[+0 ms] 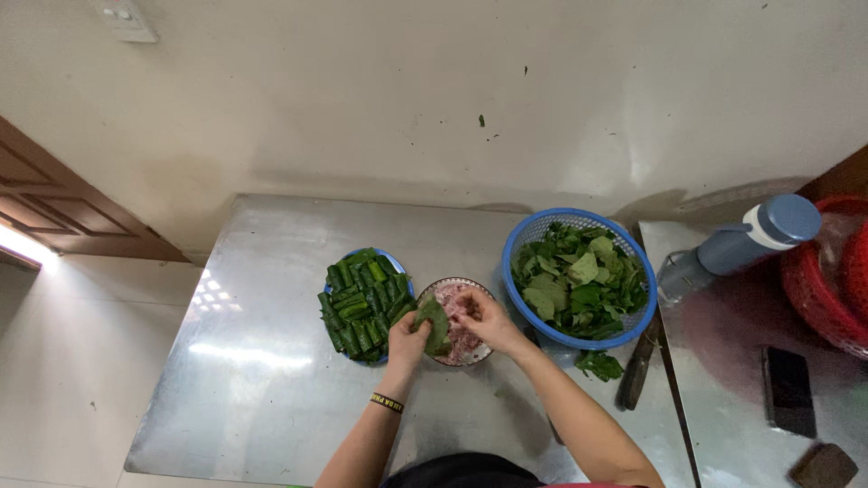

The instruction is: The person places minced meat onto a large green leaf, folds the leaf over the meat, rolls it into a cylinder, and sets the finished roll on a plate with other rolled wraps. They repeat this cycle, taking new leaves from a blue basket and adding meat from a bowl.

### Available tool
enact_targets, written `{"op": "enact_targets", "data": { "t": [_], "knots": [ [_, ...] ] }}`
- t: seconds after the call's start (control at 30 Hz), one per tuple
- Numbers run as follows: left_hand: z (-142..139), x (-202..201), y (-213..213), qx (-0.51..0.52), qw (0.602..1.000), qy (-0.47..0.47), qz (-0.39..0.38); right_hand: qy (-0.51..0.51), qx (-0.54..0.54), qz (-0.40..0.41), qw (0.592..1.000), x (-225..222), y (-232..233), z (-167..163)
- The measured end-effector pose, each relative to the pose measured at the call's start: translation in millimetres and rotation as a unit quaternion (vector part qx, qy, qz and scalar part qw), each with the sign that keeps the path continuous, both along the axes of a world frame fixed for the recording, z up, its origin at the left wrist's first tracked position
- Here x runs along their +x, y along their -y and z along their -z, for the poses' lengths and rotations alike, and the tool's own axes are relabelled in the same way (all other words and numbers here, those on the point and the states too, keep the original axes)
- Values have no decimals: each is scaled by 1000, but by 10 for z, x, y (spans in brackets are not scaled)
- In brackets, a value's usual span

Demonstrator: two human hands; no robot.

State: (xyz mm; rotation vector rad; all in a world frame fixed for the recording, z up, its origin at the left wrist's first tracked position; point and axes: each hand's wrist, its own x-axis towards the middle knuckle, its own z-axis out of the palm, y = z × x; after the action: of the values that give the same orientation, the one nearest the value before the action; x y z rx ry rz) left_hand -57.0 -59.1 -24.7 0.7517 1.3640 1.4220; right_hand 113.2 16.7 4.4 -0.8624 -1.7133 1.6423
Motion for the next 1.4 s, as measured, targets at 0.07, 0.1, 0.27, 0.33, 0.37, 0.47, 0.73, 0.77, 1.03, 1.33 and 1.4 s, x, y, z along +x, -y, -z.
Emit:
{"op": "enact_targets", "data": {
  "t": [0.07,0.1,0.27,0.33,0.37,0.47,0.73,0.77,1.03,1.33,1.4],
  "knots": [
    [29,43,29,4,999,-22,27,-8,25,-43,999,35,-14,-40],
    [38,67,45,6,999,-33,39,24,44,-45,998,45,-26,-63],
    [27,106,87,4,996,28,87,111,180,-3,977,28,41,-152],
    [-7,64,96,-1,993,69,100,121,249,13,961,29,105,-189],
    [-29,32,101,7,991,87,104,128,306,15,943,34,138,-209],
    [-88,-68,128,-19,980,163,114,146,432,24,890,54,234,-269],
    [-8,-38,126,45,985,123,114,157,448,48,879,57,372,-359],
    [4,-55,127,38,985,130,109,122,414,51,901,66,387,-356],
    [-28,-88,142,57,987,93,117,19,257,106,960,91,430,-226],
    [-93,-104,130,76,979,125,139,30,300,117,946,99,499,-356],
    [-129,-64,137,96,977,103,161,48,312,125,941,107,504,-408]
  ]
}}
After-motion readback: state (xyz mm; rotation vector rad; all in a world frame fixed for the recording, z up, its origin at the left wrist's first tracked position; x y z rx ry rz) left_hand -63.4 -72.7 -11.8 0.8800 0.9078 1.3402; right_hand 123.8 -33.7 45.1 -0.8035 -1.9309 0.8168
